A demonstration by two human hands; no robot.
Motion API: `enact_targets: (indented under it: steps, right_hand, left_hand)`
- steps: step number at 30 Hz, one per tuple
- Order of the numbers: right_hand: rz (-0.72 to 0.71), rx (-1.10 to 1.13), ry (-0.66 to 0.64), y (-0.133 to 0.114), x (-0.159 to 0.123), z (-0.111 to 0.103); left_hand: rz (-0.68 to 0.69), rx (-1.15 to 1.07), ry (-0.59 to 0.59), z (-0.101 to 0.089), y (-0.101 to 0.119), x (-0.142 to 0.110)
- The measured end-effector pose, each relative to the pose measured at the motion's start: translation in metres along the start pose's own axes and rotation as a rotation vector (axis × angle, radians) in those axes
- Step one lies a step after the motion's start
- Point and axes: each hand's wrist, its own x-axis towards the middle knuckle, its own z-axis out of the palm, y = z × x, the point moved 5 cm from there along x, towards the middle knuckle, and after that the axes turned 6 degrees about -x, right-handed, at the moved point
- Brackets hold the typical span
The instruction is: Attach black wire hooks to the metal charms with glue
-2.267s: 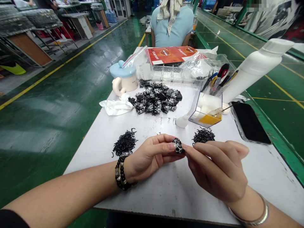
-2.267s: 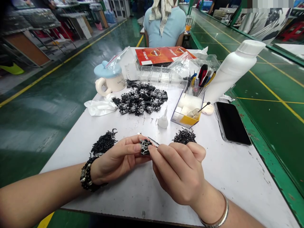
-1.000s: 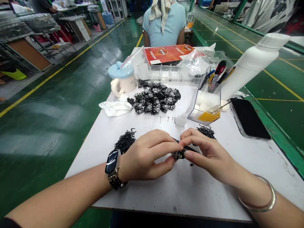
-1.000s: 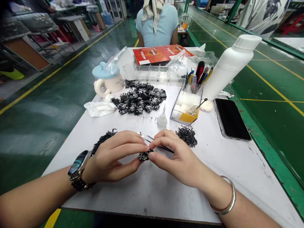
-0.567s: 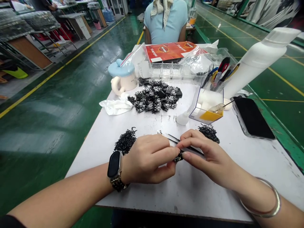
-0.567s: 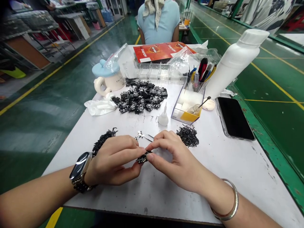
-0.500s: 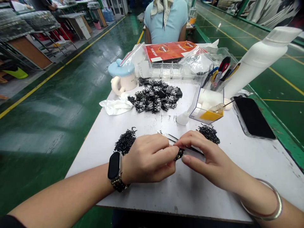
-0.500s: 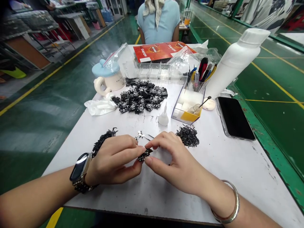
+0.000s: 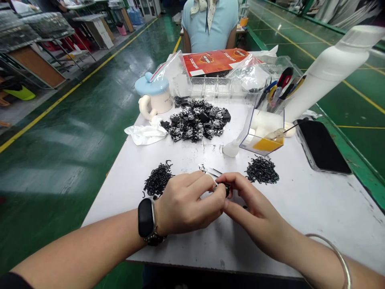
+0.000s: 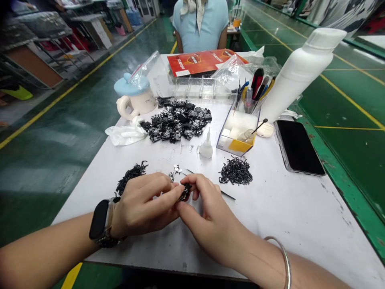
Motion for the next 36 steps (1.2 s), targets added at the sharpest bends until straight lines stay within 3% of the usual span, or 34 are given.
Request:
enact_targets:
  steps: [2, 7, 11, 16, 27, 29, 32, 34, 36]
  right_hand:
    - [-0.082, -0.074, 0.005, -0.004, 0.003, -0.006]
    - [-0.317, -0.282, 0.045, -0.011, 0.01, -0.027]
    - [-0.346, -0.332, 0.014, -0.011, 0.011, -0.028]
    - [-0.237, -0.256, 0.003, -0.007, 0.013, -0.026]
    - [-0.19, -0.235, -0.007, -0.004, 0.017, -0.024]
    - [-0.185, -0.199, 0.071, 0.0, 0.02, -0.029]
    - [-0.153, -0.12, 0.329, 0.011, 0.026, -0.047]
    - [-0.133, -0.185, 0.456, 0.016, 0.032, -0.055]
    - [-0.097, -0.364, 0.481, 0.019, 0.04, -0.057]
  left_hand:
    - [-0.159, -0.151, 0.015, -0.001, -0.005, 0.002]
    - [-0.863, -0.828, -0.116, 0.017, -0.025, -0.007]
    - [-1.115, -1.23, -0.126, 0.03, -0.025, -0.012]
    - [-1.204, -1.389, -0.155, 0.036, -0.023, -0.015]
    - [-1.276, -1.388, -0.108, 0.04, -0.025, -0.021]
    - [-1.307, -1.388, -0.097, 0.041, -0.025, -0.022]
    - [-1.361, -1.384, -0.088, 0.043, -0.025, -0.024]
    - [-1.392, -1.383, -0.084, 0.044, -0.024, -0.025]
    - [-1.416, -1.39, -0.083, 0.047, -0.023, -0.025]
